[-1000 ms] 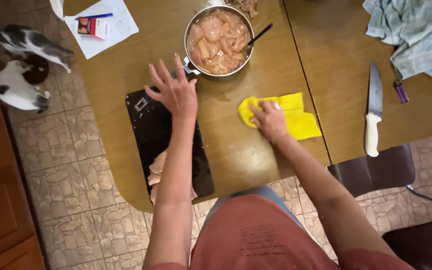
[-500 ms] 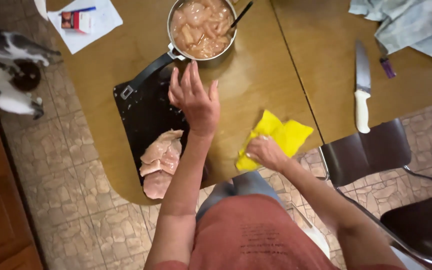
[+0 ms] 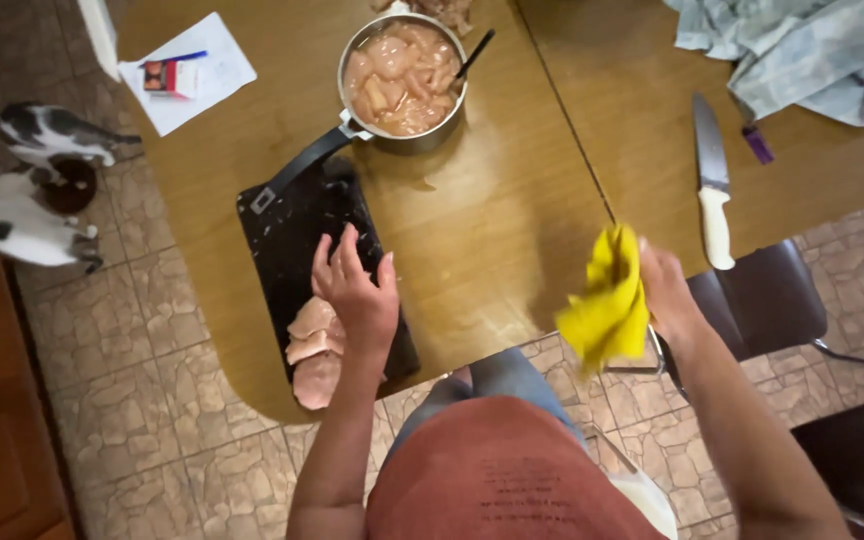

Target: A person slices chicken breasts on a cutting board, wipes the table with a yellow cloth, and moves a large wooden tray onto the table.

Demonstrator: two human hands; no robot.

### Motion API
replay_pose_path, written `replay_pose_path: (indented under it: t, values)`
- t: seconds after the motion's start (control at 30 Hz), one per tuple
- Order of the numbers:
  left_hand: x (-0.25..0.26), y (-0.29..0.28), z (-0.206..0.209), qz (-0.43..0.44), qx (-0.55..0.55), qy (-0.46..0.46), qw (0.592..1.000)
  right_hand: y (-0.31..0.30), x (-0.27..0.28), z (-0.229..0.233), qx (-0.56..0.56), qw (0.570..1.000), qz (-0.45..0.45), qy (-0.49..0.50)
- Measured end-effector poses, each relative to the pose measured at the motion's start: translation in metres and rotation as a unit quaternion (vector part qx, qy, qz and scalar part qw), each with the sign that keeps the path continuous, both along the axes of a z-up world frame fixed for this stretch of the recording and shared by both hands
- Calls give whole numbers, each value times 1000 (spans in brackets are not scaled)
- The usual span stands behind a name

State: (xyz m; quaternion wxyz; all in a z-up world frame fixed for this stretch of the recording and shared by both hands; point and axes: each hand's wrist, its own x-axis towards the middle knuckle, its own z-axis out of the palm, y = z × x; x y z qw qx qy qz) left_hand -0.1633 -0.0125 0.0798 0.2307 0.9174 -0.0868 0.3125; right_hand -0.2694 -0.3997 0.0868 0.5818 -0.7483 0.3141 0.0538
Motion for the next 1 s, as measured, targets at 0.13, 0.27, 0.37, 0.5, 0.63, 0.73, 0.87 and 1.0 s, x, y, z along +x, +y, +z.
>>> replay_pose_path:
  t: [0.13,0.27,0.37,0.5,0.63,0.73,0.87,1.0]
  values:
    - [-14,13,1,27,-27,22,999,-3,53,-78,-147,980,-30,-130]
    - [-27,28,2,47,-25,23,998,26,74,-140,-498,831,74,-237]
    - [-32,36,-26,40,-46,29,998,83,56,-152,-588,788,116,-140]
    - [-35,17,-5,22,-59,34,997,84,89,-184,-558,807,139,-136]
    - [-25,-13,-4,-27,-57,27,998,139,107,-180,-466,811,295,-196]
    - [-20,-33,-2,-77,-68,12,995,191,67,-189,-427,781,407,-204]
    - [-11,-51,11,-120,-73,5,990,206,-4,-165,-450,706,490,-243]
    - [-13,-67,20,-132,-66,-1,989,178,-31,-144,-471,679,465,-317]
